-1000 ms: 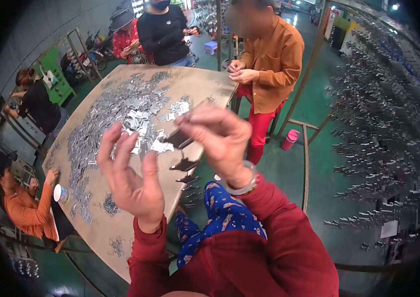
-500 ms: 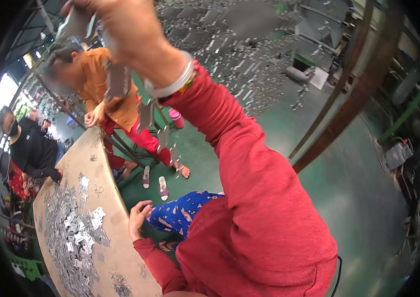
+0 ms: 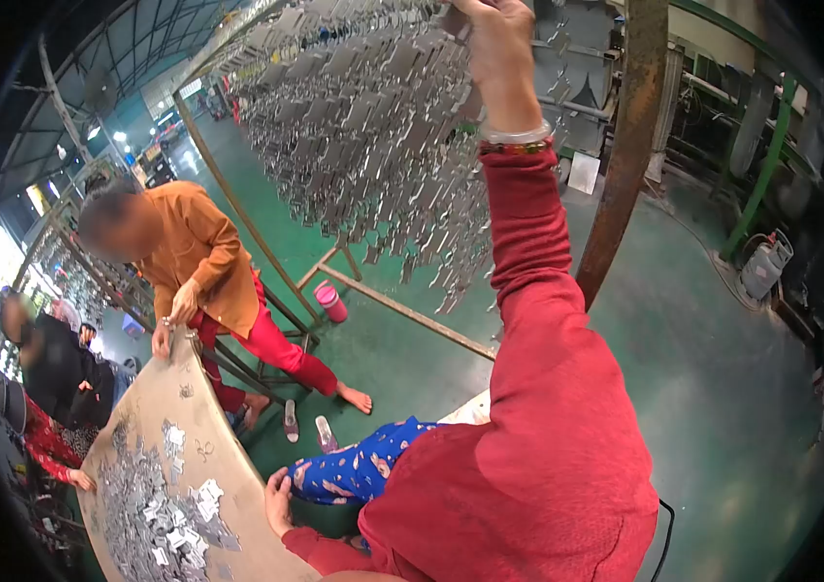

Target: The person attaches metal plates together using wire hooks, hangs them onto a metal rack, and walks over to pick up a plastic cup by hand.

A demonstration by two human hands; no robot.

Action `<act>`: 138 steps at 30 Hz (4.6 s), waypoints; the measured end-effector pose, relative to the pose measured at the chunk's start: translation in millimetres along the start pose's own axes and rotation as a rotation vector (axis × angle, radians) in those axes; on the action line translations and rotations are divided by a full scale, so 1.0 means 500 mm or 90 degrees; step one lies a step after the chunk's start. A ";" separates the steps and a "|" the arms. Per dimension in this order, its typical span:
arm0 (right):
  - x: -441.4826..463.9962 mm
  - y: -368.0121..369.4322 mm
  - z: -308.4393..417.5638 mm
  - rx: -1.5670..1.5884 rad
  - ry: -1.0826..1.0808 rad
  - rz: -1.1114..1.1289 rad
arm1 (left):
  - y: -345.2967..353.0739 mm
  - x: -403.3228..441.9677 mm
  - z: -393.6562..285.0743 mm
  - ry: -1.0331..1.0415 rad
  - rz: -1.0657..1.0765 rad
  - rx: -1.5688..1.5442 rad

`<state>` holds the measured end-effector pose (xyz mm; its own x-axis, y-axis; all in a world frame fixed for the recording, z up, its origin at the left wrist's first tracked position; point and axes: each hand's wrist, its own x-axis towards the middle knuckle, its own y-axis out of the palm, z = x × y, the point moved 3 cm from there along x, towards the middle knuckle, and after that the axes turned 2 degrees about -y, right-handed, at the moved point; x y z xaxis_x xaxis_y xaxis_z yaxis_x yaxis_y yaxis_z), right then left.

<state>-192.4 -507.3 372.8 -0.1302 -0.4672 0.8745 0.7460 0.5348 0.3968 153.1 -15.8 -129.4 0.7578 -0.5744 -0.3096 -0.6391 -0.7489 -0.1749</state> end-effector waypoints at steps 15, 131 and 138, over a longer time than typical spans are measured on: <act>0.221 -0.274 -0.014 -0.227 -0.131 -0.253 | -0.012 -0.001 0.001 -0.094 0.018 0.013; -1.258 0.671 -0.122 0.537 0.866 0.970 | 0.035 -0.387 -0.168 0.134 -0.823 -0.267; -1.355 0.859 -0.247 0.145 0.133 0.910 | 0.074 -0.361 -0.174 0.165 -0.816 -0.245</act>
<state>296.9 -48.3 -83.6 0.7274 0.4653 0.5043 0.0350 0.7088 -0.7045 4.4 31.5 1.5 0.8164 0.5742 0.0617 0.5696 -0.8182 0.0787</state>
